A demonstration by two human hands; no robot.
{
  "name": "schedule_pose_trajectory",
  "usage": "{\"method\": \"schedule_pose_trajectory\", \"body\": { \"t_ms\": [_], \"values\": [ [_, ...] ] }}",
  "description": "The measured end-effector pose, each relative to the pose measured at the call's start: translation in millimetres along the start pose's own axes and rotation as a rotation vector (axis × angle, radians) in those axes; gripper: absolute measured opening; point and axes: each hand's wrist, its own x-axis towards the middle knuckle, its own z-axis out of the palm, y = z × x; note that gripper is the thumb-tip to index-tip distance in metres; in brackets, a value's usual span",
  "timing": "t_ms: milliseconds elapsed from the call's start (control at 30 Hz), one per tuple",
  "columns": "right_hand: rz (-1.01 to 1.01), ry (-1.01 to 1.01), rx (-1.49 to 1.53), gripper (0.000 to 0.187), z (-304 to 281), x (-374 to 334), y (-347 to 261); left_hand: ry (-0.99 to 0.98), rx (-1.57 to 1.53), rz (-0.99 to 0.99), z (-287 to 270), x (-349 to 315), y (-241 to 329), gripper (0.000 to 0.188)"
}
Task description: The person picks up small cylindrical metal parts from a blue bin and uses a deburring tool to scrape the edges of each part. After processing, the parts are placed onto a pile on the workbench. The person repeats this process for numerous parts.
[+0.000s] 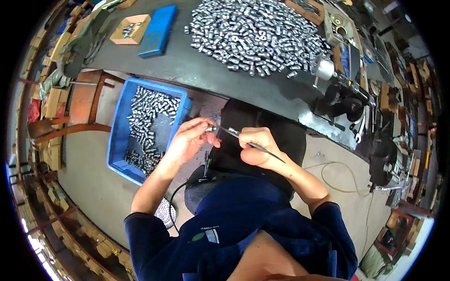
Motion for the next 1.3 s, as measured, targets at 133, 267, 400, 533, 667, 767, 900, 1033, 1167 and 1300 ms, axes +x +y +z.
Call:
{"method": "schedule_pose_trajectory", "body": {
  "t_ms": [133,267,400,533,667,767,900,1033,1167,1300],
  "values": [
    [0.053,0.012,-0.101,0.024,-2.6,-3.7,-5.2,-0.043,-0.112,-0.063,18.0,13.2,-12.8,0.032],
    [0.062,-0.004,-0.057,0.029,-2.8,-5.8,-4.4,-0.034,-0.156,-0.061,22.3,13.6,-20.8,0.04],
    [0.053,0.008,-0.065,0.029,-2.2,-5.9,-5.6,0.006,-0.104,-0.044,22.9,12.9,-21.5,0.043],
    [0.052,-0.012,-0.084,0.027,-0.4,-5.4,-3.9,0.095,0.14,0.0,30.5,11.0,-17.2,0.038],
    [0.026,-0.032,-0.194,0.024,0.4,-7.0,-4.2,0.087,0.453,0.072,30.4,11.4,-12.6,0.03],
    [0.016,-0.025,-0.277,0.022,1.6,-8.4,-3.7,0.085,0.573,0.138,34.9,11.9,-8.3,0.023],
    [0.023,0.01,-0.439,0.021,6.0,-11.1,-7.5,0.096,0.629,0.209,40.2,10.8,-8.5,0.015],
    [0.004,0.074,-0.423,0.02,11.8,-10.6,-3.6,0.148,0.663,0.269,49.5,9.9,-14.7,0.013],
    [0.031,0.106,-0.323,0.019,12.6,-12.1,8.6,0.115,0.774,0.235,44.3,14.3,-16.9,0.013],
    [0.197,0.104,0.139,0.023,10.2,-10.4,12.7,0.019,0.787,0.152,40.4,17.5,-8.4,0.014]
  ]
}}
